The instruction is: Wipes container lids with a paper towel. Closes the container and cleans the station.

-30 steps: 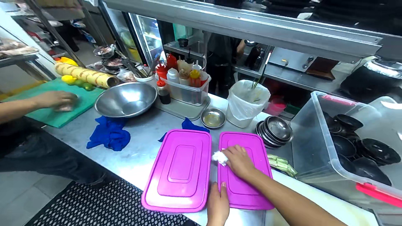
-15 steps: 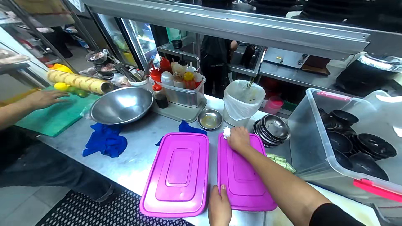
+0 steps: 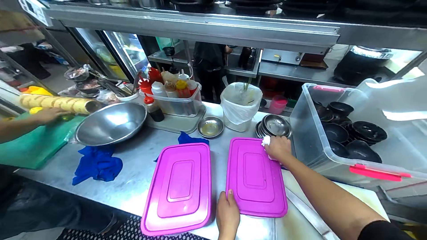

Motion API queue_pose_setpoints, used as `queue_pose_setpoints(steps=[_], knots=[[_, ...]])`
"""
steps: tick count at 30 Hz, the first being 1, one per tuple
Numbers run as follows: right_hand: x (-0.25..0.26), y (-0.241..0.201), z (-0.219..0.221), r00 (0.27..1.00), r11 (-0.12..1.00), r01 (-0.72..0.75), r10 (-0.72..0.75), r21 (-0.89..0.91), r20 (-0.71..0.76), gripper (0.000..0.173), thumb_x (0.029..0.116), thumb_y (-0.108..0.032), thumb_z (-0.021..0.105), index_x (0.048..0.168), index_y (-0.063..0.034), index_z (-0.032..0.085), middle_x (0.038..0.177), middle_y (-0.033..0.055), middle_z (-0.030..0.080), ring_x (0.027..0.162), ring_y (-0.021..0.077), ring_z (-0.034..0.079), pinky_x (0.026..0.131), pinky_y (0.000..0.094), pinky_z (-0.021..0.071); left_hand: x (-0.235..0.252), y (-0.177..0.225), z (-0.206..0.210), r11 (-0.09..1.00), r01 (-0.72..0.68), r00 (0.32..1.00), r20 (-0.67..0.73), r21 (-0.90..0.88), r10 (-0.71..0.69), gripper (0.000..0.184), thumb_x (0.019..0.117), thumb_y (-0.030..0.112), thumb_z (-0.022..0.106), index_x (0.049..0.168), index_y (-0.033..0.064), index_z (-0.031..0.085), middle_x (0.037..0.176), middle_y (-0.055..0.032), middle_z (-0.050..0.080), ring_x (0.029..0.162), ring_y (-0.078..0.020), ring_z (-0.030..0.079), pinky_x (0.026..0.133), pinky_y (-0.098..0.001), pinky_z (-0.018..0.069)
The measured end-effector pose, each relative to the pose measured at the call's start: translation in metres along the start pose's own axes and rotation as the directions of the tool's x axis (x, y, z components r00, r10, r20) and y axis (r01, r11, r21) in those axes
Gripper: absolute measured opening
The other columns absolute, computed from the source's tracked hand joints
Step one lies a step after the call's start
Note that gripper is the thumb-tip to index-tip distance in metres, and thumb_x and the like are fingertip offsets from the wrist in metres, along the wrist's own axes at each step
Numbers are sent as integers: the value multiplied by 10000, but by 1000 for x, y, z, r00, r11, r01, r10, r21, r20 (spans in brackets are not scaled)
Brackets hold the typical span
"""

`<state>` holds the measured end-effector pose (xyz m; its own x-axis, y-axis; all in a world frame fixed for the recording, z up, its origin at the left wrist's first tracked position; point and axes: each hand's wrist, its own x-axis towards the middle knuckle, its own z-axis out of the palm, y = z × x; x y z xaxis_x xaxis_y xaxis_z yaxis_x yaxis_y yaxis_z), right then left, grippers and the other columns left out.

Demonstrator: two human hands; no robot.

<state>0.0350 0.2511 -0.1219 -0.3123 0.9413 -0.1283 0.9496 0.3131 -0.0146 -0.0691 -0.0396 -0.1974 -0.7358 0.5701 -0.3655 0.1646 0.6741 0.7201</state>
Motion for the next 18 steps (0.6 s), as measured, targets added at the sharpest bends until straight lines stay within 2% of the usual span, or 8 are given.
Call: queue_pose_setpoints(steps=[3, 6, 9, 12, 13, 14, 16, 18], knots=[[-31, 22, 7, 995, 995, 99, -99, 4, -16, 435, 928, -404, 638, 1174, -51, 701, 1217, 183, 673, 1225, 409, 566, 999, 623, 441, -2, 1, -1, 1000, 0, 1000, -4, 20, 0, 467, 1083, 465, 397, 991, 85, 653, 870, -110, 670, 861, -278, 685, 765, -534, 559], [-88, 42, 9, 949, 960, 279, -277, 8, 148, 450, 942, -379, 635, 1251, -53, 660, 1276, 189, 644, 1258, 417, 544, 1047, 626, 420, -4, 2, -2, 1000, 2, 1000, 3, 28, -2, 483, 1084, 462, 391, 1023, 70, 666, 904, -127, 686, 903, -300, 692, 798, -555, 558], [-155, 56, 7, 817, 873, 481, -480, 80, 319, 444, 954, -353, 611, 1236, -11, 641, 1262, 210, 641, 1250, 431, 546, 1053, 618, 414, -5, 2, -3, 1000, -2, 1000, 7, 27, 1, 484, 1085, 456, 391, 1027, 64, 669, 910, -131, 687, 904, -302, 691, 804, -558, 553], [-176, 54, -13, 684, 829, 518, -549, 210, 480, 452, 959, -384, 632, 1250, -39, 652, 1278, 180, 644, 1282, 385, 535, 1098, 590, 376, -3, 2, -5, 999, -36, 999, 6, 21, 36, 474, 1085, 438, 400, 1010, 53, 666, 893, -130, 680, 889, -295, 686, 800, -551, 550], [-170, 53, -21, 695, 839, 483, -541, 251, 473, 474, 963, -388, 644, 1282, -39, 649, 1304, 192, 637, 1305, 390, 528, 1131, 601, 356, -3, 1, -5, 999, -48, 999, 11, 17, 47, 474, 1086, 434, 400, 1014, 50, 668, 893, -130, 682, 890, -293, 687, 807, -550, 550], [-160, 51, -29, 748, 854, 445, -519, 268, 414, 459, 959, -380, 657, 1283, -54, 658, 1297, 185, 641, 1295, 386, 538, 1128, 601, 373, -4, -1, -4, 998, -57, 998, 10, 13, 57, 471, 1086, 430, 402, 1008, 50, 669, 884, -128, 680, 881, -290, 686, 804, -547, 550], [-125, 48, -35, 867, 877, 416, -463, 241, 185, 382, 936, -326, 698, 1221, -71, 695, 1244, 165, 657, 1242, 378, 566, 1070, 593, 443, -2, -2, -3, 998, -66, 998, 3, 8, 66, 471, 1086, 432, 399, 998, 54, 666, 864, -119, 675, 862, -284, 683, 792, -541, 550], [-84, 45, -28, 892, 881, 446, -453, 160, 6, 353, 930, -258, 709, 1229, -72, 683, 1307, 153, 636, 1291, 382, 534, 1039, 617, 453, -2, -2, -3, 997, -72, 997, 0, 3, 72, 467, 1087, 429, 398, 994, 56, 663, 845, -115, 669, 839, -279, 681, 777, -533, 550]])
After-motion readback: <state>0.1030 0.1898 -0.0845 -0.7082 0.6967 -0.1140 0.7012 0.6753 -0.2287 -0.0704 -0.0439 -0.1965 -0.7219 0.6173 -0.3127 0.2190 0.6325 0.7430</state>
